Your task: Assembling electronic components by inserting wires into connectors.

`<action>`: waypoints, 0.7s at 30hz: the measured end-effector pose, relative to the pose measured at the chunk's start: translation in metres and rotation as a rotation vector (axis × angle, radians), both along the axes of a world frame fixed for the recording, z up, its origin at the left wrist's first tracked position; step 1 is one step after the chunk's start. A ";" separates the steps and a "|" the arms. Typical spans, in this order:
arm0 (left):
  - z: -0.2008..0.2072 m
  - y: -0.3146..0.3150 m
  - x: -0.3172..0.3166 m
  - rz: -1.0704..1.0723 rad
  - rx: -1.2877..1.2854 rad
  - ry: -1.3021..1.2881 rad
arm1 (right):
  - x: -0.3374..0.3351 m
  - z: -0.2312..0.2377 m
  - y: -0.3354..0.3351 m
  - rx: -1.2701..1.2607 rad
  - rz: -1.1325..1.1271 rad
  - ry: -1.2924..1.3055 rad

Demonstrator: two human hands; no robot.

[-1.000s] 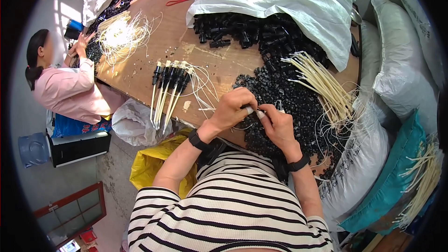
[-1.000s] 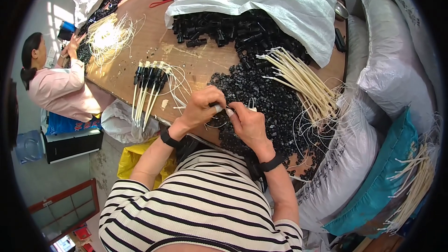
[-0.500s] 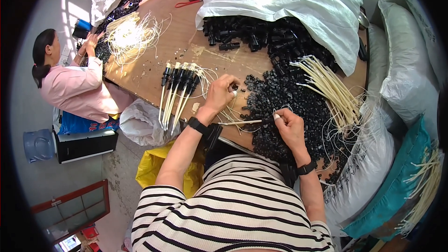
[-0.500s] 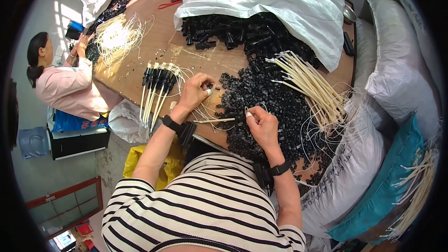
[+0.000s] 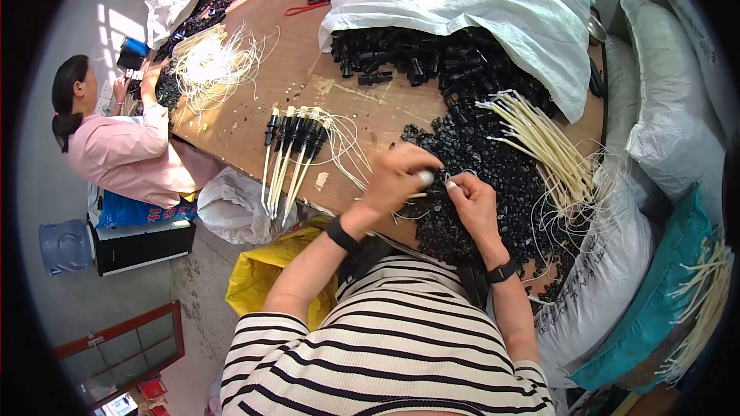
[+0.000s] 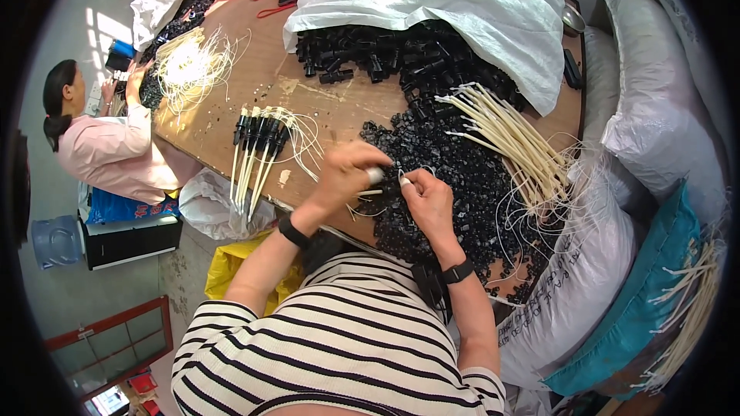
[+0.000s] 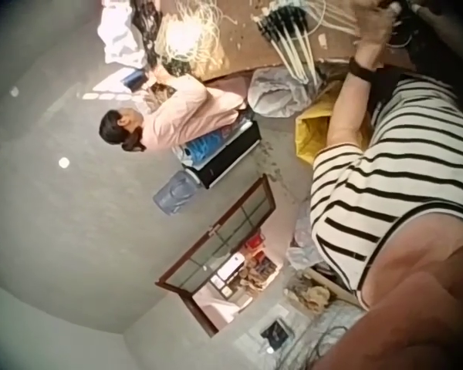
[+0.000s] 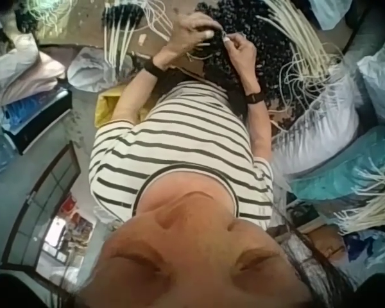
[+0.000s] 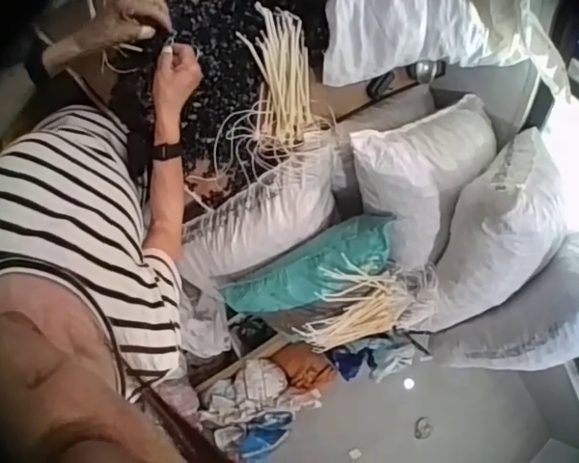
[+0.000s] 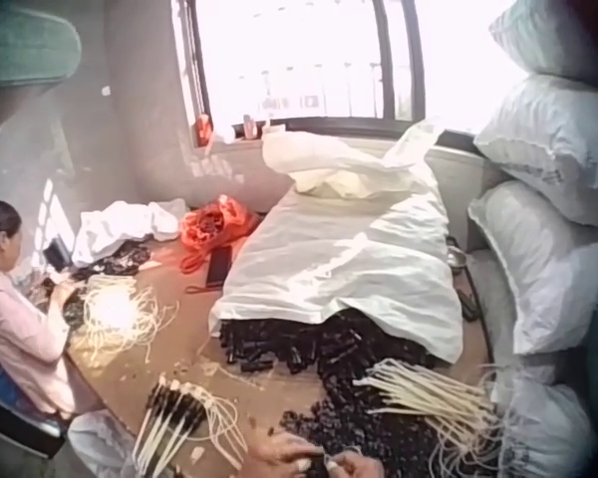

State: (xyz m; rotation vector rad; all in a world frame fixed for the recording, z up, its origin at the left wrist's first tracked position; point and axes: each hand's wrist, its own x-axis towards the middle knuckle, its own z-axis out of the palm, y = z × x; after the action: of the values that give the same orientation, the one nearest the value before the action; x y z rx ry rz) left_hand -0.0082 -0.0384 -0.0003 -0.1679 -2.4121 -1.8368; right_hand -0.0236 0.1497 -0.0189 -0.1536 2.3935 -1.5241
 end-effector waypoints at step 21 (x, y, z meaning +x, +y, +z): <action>-0.006 0.019 0.004 0.190 -0.082 -0.191 | 0.013 0.011 -0.004 0.051 0.064 0.559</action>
State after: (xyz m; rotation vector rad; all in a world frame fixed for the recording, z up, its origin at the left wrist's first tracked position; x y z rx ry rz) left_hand -0.0043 -0.0193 -0.0059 0.2341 -2.5267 -1.7431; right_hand -0.0108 0.1460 -0.0083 -0.7230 2.8018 -1.5403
